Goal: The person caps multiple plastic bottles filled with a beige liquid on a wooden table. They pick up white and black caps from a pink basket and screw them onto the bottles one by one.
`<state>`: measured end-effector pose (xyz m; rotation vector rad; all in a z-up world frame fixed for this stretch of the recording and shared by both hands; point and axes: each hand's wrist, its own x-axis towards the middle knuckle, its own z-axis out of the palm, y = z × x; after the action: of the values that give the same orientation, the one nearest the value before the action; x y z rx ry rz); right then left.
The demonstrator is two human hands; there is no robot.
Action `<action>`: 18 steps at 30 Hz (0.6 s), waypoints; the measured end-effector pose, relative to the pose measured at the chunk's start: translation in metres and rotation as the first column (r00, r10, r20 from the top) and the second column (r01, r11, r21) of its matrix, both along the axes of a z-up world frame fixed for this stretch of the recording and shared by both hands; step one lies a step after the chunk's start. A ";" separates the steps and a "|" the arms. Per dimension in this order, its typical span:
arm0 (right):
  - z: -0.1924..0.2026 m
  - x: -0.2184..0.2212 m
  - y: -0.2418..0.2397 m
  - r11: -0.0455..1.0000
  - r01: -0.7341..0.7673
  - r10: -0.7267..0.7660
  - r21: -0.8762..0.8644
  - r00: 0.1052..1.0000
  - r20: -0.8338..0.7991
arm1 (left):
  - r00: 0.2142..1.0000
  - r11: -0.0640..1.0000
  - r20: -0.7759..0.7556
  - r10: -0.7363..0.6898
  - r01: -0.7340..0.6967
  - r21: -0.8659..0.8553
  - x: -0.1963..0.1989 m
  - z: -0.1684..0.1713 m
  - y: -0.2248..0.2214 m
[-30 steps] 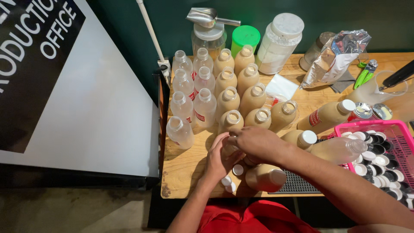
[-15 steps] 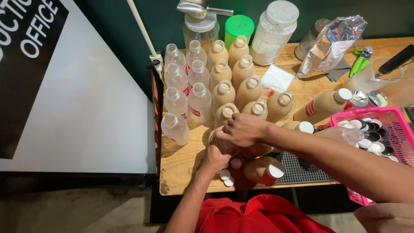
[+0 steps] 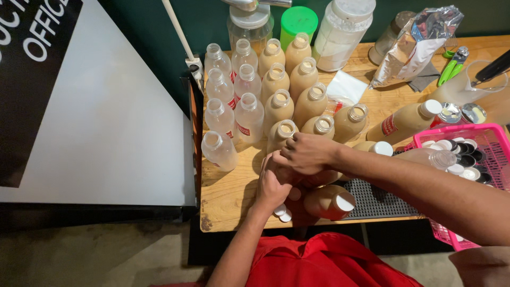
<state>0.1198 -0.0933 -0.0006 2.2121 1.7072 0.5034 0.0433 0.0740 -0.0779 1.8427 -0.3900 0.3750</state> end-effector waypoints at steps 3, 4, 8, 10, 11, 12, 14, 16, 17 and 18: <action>-0.003 -0.010 0.005 0.997 -0.022 0.014 0.075 0.994 0.109 | 0.995 0.997 0.073 0.073 -0.074 0.008 0.000 0.008 -0.006; -0.010 -0.017 0.006 0.985 0.144 -0.152 0.092 0.985 0.084 | 0.987 0.995 0.125 0.100 -0.099 -0.012 0.001 -0.004 -0.008; -0.055 -0.035 0.011 0.841 0.532 -0.537 0.095 0.842 0.048 | 0.971 0.991 0.199 0.130 -0.136 0.017 -0.002 -0.034 -0.008; -0.032 -0.042 0.016 0.814 0.574 -0.577 0.089 0.816 0.018 | 0.970 0.992 0.207 0.124 -0.128 0.007 -0.002 -0.011 -0.005; -0.021 -0.047 0.019 0.785 0.614 -0.616 0.086 0.788 -0.011 | 0.969 0.993 0.219 0.118 -0.120 -0.001 -0.003 -0.001 -0.002; -0.005 -0.053 0.023 0.785 0.615 -0.615 0.078 0.788 -0.025 | 0.972 0.993 0.204 0.118 -0.121 0.004 -0.005 0.013 -0.001; 0.026 -0.063 0.029 0.686 0.718 -0.702 0.119 0.696 -0.152 | 0.982 0.997 0.181 0.054 -0.044 -0.057 -0.007 0.038 0.001; 0.055 -0.088 0.036 0.699 0.683 -0.654 0.213 0.730 -0.196 | 0.995 0.999 0.098 0.030 -0.026 -0.038 -0.011 0.019 0.004; 0.071 -0.098 0.040 0.697 0.642 -0.606 0.319 0.765 -0.218 | 0.999 1.000 0.033 0.006 -0.005 -0.023 -0.013 0.010 0.007; 0.063 -0.113 0.041 0.697 0.643 -0.600 0.317 0.766 -0.232 | 1.000 1.000 0.021 0.011 -0.011 -0.015 -0.018 0.010 0.015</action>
<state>0.0066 -0.0522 0.0627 2.9473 0.8116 0.5663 0.0248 0.0890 -0.0681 1.8280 -0.3907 0.4043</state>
